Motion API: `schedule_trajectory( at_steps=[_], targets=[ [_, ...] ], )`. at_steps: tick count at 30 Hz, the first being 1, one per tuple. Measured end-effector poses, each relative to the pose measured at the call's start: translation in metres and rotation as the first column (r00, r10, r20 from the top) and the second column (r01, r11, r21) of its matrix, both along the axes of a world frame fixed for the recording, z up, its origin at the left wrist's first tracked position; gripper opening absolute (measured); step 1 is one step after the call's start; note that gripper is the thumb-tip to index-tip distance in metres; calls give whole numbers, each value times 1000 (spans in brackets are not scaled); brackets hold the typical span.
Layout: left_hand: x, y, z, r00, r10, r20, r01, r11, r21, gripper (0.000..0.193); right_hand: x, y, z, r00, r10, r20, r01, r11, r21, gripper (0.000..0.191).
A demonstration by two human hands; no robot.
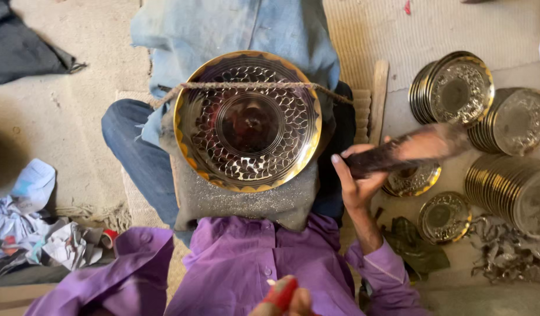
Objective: The person sits on the floor with a decorated brass plate resting on a cushion, holds a small punch against the plate's patterned surface with one hand, and repeatedly strikes the punch with a wooden mallet held in the other hand to emboss the design. Stacks of finished brass plates sit beside them on the floor.
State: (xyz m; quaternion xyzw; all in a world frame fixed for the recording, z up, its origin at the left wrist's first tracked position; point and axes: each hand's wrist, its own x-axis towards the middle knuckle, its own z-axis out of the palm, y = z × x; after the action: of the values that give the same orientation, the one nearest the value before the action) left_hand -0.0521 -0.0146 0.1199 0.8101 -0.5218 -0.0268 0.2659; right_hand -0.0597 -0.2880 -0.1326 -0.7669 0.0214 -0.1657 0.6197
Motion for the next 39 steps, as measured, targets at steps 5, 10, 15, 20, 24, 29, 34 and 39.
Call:
schedule_trajectory(
  at_steps=[5, 10, 15, 20, 24, 29, 34, 39],
  targets=[
    [21, -19, 13, 999, 20, -35, -18, 999, 51, 46, -5, -13, -3, 995, 20, -101, -15, 999, 43, 90],
    [75, -16, -36, 818, 262, -512, -441, 857, -268, 48, -1, -24, 18, 965, 95, -242, -69, 991, 112, 69],
    [63, -7, -119, 358, 194, -913, -748, 645, -156, 54, 2, -33, 49, 922, 140, -361, -134, 990, 41, 37],
    [51, -8, -141, 405, 165, -899, -746, 628, -221, 55, 20, -40, 79, 915, 211, -345, -279, 946, -162, 42],
    [54, -8, -135, 481, 169, -860, -700, 666, -260, 52, 40, -35, 105, 894, 289, -343, -352, 926, -138, 69],
    [50, -7, -136, 463, 178, -868, -709, 662, -243, 49, 71, -27, 138, 882, 393, -260, -471, 720, -510, 80],
    [52, -10, -135, 467, 150, -872, -693, 674, -255, 47, 96, -23, 160, 885, 391, -252, -462, 678, -571, 82],
    [53, -10, -132, 484, 172, -858, -694, 673, -256, 49, 106, -18, 174, 853, 480, -204, -521, 797, -305, 86]
  ],
)
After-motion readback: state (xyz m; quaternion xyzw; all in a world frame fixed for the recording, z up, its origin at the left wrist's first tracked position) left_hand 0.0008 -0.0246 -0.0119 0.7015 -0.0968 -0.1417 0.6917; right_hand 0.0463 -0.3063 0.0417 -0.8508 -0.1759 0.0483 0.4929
